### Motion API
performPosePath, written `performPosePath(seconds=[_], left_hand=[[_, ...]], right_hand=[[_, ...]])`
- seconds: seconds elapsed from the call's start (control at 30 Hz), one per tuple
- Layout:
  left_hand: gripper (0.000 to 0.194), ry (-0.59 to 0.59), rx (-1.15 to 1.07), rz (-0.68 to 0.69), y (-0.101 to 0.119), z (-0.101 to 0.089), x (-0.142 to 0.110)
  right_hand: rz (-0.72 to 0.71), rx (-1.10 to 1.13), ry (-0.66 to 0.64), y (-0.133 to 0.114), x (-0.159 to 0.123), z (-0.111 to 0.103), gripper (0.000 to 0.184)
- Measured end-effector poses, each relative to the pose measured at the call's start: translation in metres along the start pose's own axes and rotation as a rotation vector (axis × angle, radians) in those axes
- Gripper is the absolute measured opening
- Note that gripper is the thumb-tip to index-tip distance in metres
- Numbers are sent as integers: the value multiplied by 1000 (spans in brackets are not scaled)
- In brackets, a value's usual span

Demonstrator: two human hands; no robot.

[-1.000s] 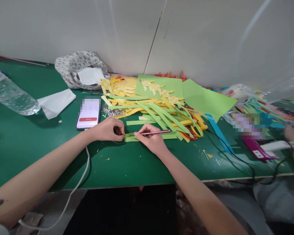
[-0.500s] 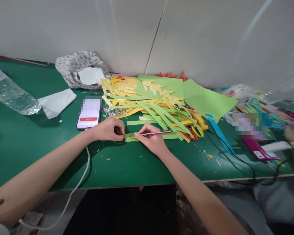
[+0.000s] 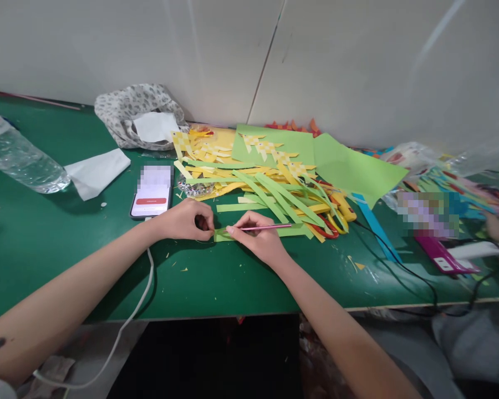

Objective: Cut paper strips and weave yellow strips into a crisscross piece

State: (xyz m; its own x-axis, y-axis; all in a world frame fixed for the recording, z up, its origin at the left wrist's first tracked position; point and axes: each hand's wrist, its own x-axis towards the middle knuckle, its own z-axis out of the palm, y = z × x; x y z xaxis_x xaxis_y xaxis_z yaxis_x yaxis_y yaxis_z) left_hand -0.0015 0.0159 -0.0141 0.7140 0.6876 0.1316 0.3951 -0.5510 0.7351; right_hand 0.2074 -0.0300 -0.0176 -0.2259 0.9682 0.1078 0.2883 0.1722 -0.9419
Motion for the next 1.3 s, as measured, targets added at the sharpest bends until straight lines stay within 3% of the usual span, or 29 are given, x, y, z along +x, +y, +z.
performPosePath(seconds=[0.6, 1.3], left_hand=[[2, -6, -8, 9, -2, 0, 0], [2, -13, -29, 5, -3, 0, 0]], right_hand=[[15, -23, 20, -1, -2, 1, 21], [-12, -46, -42, -1, -3, 0, 19]])
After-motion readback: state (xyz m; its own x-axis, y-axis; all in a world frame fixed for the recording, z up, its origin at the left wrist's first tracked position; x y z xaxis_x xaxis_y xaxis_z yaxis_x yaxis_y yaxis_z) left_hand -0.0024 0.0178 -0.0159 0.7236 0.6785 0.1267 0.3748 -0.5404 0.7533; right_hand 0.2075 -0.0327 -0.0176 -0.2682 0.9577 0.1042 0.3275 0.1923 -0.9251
